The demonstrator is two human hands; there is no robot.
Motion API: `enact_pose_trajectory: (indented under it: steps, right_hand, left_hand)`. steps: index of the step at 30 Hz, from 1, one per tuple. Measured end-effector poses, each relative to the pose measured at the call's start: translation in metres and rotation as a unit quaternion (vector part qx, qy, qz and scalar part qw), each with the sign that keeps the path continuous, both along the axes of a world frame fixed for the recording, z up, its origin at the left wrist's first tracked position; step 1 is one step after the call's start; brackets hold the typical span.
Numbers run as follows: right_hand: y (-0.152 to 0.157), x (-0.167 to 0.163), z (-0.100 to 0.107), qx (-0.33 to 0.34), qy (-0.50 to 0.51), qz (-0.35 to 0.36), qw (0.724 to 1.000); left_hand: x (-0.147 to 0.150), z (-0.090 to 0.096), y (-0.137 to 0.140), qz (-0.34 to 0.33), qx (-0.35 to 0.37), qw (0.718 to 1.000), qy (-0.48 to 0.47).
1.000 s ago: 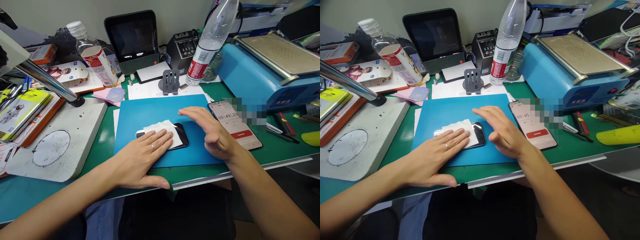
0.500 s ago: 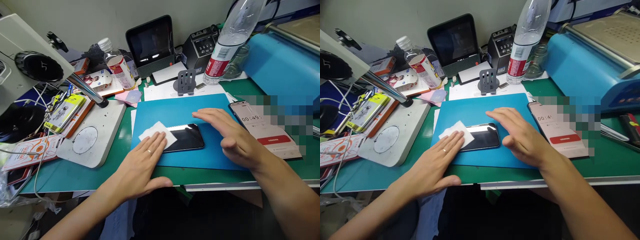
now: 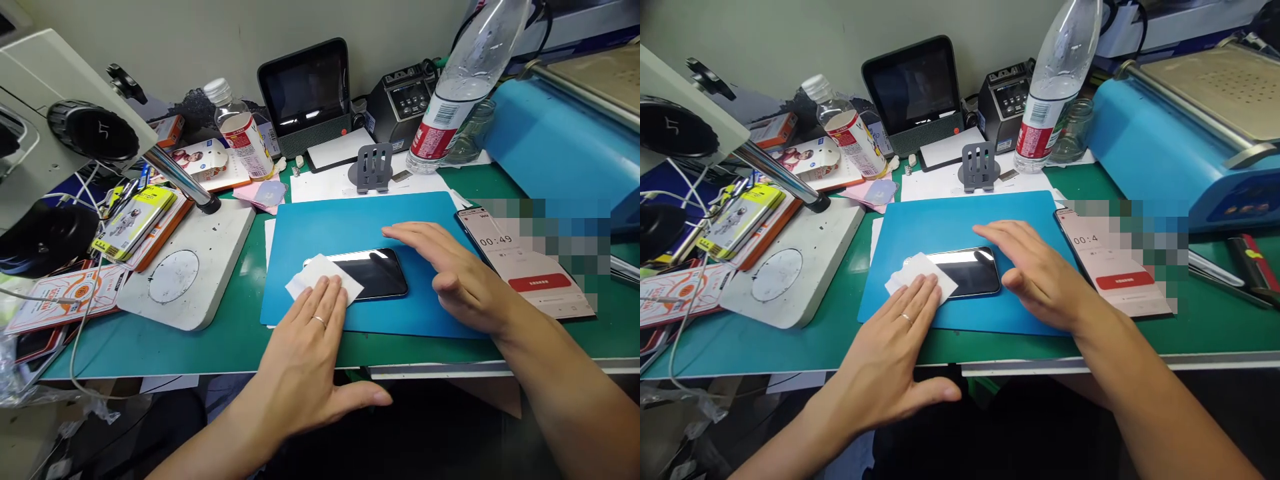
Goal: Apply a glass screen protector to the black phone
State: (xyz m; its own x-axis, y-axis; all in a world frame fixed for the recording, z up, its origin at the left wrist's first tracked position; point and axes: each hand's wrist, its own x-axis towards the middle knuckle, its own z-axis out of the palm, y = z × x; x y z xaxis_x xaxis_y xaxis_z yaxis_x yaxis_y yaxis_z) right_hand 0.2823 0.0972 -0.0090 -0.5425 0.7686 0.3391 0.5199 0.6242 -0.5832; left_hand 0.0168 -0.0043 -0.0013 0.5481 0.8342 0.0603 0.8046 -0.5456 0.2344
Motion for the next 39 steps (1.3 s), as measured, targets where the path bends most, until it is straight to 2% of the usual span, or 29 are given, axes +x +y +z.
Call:
enact_pose_trajectory:
  steps: [6,9,15,22,29,39]
  right_hand:
    - [0.004,0.004,-0.009,0.005,0.003,0.006,1.000]
    - [0.005,0.006,-0.011,0.004,0.004,0.001,1.000]
    - [0.004,0.005,-0.008,-0.008,-0.009,-0.005,1.000]
    - [0.001,0.001,-0.004,-0.002,-0.013,-0.002,1.000]
    - [-0.001,-0.003,0.001,-0.009,-0.012,0.000,1.000]
    - [-0.002,-0.002,0.002,-0.017,-0.005,-0.002,1.000]
  left_hand:
    - [0.049,-0.001,0.017,0.003,-0.001,0.999,-0.047]
    - [0.058,-0.002,0.019,0.004,0.012,0.999,-0.041]
    - [0.028,-0.007,0.008,0.019,0.026,0.999,-0.026]
    - [-0.009,-0.008,-0.005,0.062,0.066,0.995,0.034]
    - [-0.005,-0.007,-0.021,0.065,0.092,0.992,0.056]
    - [0.004,-0.006,-0.018,0.047,0.100,0.992,0.059]
